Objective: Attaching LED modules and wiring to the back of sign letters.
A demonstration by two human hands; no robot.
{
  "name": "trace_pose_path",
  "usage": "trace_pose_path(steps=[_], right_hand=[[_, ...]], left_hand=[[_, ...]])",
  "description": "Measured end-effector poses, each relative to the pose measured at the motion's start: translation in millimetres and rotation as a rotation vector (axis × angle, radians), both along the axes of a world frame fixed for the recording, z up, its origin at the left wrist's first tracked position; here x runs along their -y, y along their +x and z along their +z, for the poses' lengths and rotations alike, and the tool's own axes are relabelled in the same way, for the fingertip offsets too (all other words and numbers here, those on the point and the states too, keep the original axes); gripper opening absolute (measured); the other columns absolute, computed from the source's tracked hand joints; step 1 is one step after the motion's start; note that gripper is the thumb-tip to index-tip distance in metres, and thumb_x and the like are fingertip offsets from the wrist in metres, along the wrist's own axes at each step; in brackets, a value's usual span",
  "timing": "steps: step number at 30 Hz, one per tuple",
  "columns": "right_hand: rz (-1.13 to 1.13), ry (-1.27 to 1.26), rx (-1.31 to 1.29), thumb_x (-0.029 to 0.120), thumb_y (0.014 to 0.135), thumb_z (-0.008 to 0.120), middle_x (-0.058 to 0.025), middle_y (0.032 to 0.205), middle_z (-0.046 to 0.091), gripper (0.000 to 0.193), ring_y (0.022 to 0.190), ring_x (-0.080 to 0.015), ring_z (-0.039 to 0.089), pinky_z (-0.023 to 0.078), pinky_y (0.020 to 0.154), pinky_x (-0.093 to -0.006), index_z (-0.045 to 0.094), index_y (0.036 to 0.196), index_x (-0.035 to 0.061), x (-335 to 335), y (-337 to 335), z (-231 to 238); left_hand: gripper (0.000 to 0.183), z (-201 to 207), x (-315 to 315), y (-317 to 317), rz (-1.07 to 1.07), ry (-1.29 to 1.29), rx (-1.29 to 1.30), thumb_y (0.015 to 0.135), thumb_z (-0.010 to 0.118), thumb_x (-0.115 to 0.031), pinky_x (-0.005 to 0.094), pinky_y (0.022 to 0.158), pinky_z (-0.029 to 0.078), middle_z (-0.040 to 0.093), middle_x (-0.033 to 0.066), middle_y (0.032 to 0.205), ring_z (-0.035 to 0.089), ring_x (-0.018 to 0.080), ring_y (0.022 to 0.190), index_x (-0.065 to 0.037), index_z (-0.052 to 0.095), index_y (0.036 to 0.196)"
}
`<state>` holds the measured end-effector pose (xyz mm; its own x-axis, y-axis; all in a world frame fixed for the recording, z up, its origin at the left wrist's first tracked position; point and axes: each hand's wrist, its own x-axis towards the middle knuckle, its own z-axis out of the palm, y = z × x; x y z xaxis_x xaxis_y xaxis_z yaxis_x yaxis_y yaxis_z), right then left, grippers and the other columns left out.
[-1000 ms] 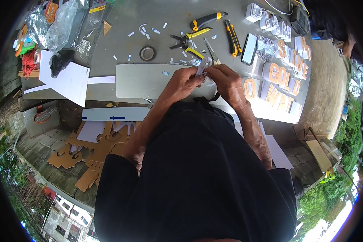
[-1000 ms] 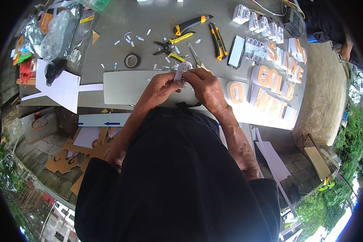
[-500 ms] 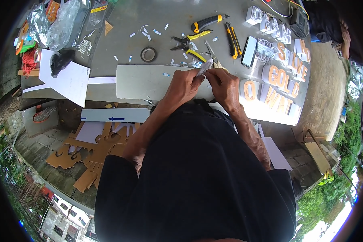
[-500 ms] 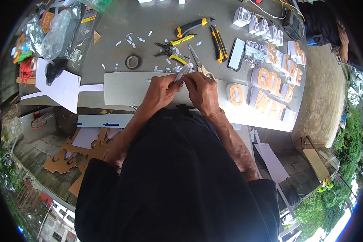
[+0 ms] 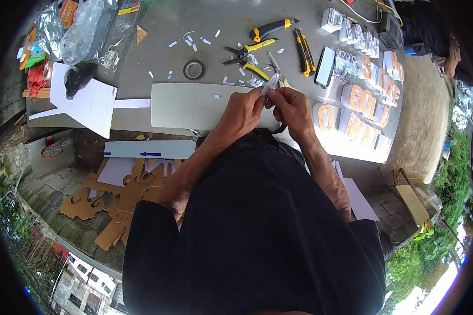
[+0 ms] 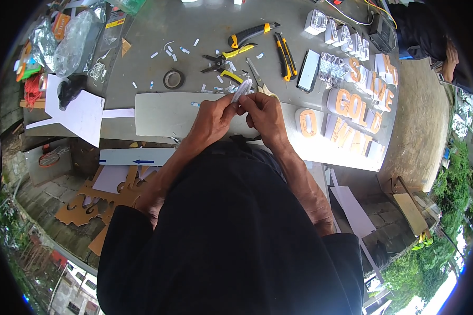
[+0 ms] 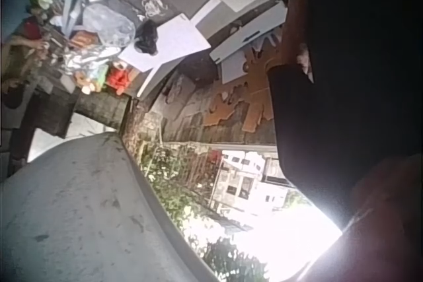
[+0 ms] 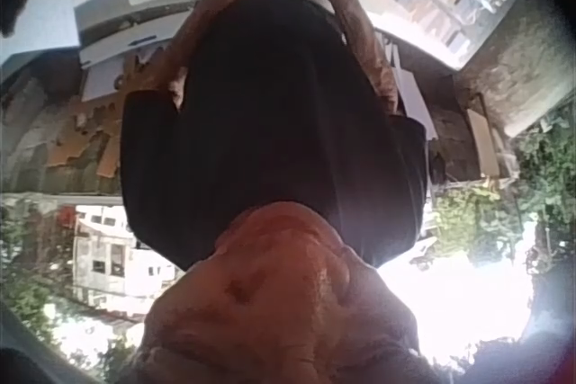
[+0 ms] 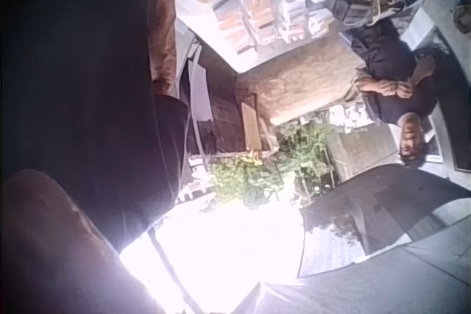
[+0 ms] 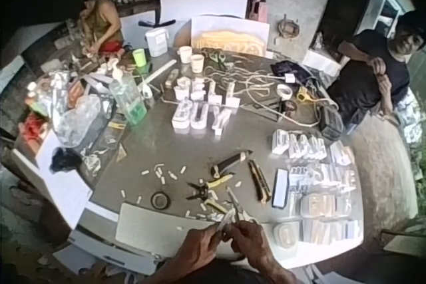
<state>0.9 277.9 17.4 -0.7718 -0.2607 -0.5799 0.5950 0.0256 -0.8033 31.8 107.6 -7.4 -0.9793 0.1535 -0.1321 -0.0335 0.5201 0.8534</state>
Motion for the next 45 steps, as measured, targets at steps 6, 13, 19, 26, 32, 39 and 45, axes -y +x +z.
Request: trace_pose_path(steps=[6, 13, 19, 26, 32, 39, 45], right_hand=[[0.108, 0.554, -0.797, 0.009, 0.095, 0.068, -0.0098, 0.092, 0.074, 0.018, 0.071, -0.0201, 0.07, 0.054, 0.063, -0.0335, 0.072, 0.112, 0.0058, -3.6, 10.2, -9.8], [0.298, 0.693, -1.216, -0.003, 0.084, 0.067, -0.0107, 0.103, 0.073, 0.034, 0.091, -0.0305, 0.073, 0.059, 0.074, -0.0398, 0.07, 0.115, 0.0101, -7.9, 5.5, -20.8], [0.408, 0.719, -1.315, -0.005, 0.075, 0.067, -0.0102, 0.106, 0.072, 0.043, 0.093, -0.0294, 0.072, 0.059, 0.077, -0.0392, 0.069, 0.116, 0.0076, -14.5, 1.3, -17.6], [0.462, 0.736, -1.38, -0.006, 0.073, 0.066, -0.01, 0.103, 0.072, 0.045, 0.086, -0.0289, 0.072, 0.059, 0.073, -0.0383, 0.069, 0.115, 0.006, -19.0, -0.2, -20.4], [0.304, 0.652, -1.178, -0.001, 0.086, 0.069, -0.011, 0.092, 0.073, 0.024, 0.076, -0.0309, 0.072, 0.057, 0.065, -0.0387, 0.072, 0.108, 0.0063, -7.8, 4.8, -21.8], [0.117, 0.534, -0.664, 0.007, 0.094, 0.071, -0.0071, 0.083, 0.075, 0.014, 0.064, -0.0108, 0.066, 0.051, 0.057, -0.0263, 0.074, 0.103, -0.0032, 3.3, 6.2, -10.8], [0.046, 0.347, -0.32, 0.016, 0.095, 0.071, -0.0054, 0.077, 0.072, 0.022, 0.057, -0.0063, 0.055, 0.043, 0.051, -0.0239, 0.073, 0.1, -0.0053, 8.1, -1.1, -2.9]], left_hand=[[0.023, -20.0, 8.2, -3.0, 0.055, 0.292, 0.154, 0.104, 0.059, -0.013, 0.0294, 0.07, 0.057, 0.075, 0.0164, 0.091, 0.077, 0.02, 0.085, 0.007, 0.068, 0.112], [0.024, -11.1, 9.5, -3.0, 0.021, 0.37, 0.213, 0.104, 0.056, -0.01, 0.0288, 0.07, 0.057, 0.073, 0.0162, 0.093, 0.077, 0.021, 0.085, 0.011, 0.067, 0.11], [0.023, -16.0, 10.1, -1.5, 0.017, 0.385, 0.21, 0.103, 0.057, -0.008, 0.0285, 0.071, 0.058, 0.073, 0.0164, 0.093, 0.077, 0.0222, 0.085, 0.012, 0.067, 0.108], [0.023, -15.9, 8.5, -1.6, 0.017, 0.369, 0.187, 0.103, 0.058, -0.009, 0.0287, 0.069, 0.058, 0.073, 0.0164, 0.089, 0.077, 0.0221, 0.085, 0.012, 0.068, 0.106], [0.018, -18.4, 3.2, 0.3, 0.042, 0.166, 0.002, 0.101, 0.06, -0.011, 0.0323, 0.062, 0.054, 0.071, 0.0161, 0.077, 0.075, 0.0222, 0.069, 0.006, 0.068, 0.101], [0.014, 7.1, -4.0, -2.8, 0.031, -0.052, 0.022, 0.098, 0.06, -0.006, 0.0383, 0.06, 0.051, 0.068, 0.0224, 0.077, 0.067, 0.0388, 0.066, 0.002, 0.067, 0.107], [0.022, -5.8, -3.6, -0.3, 0.065, 0.054, -0.269, 0.096, 0.062, -0.004, 0.0452, 0.06, 0.05, 0.067, 0.0239, 0.08, 0.068, 0.0412, 0.071, 0.001, 0.066, 0.117]])
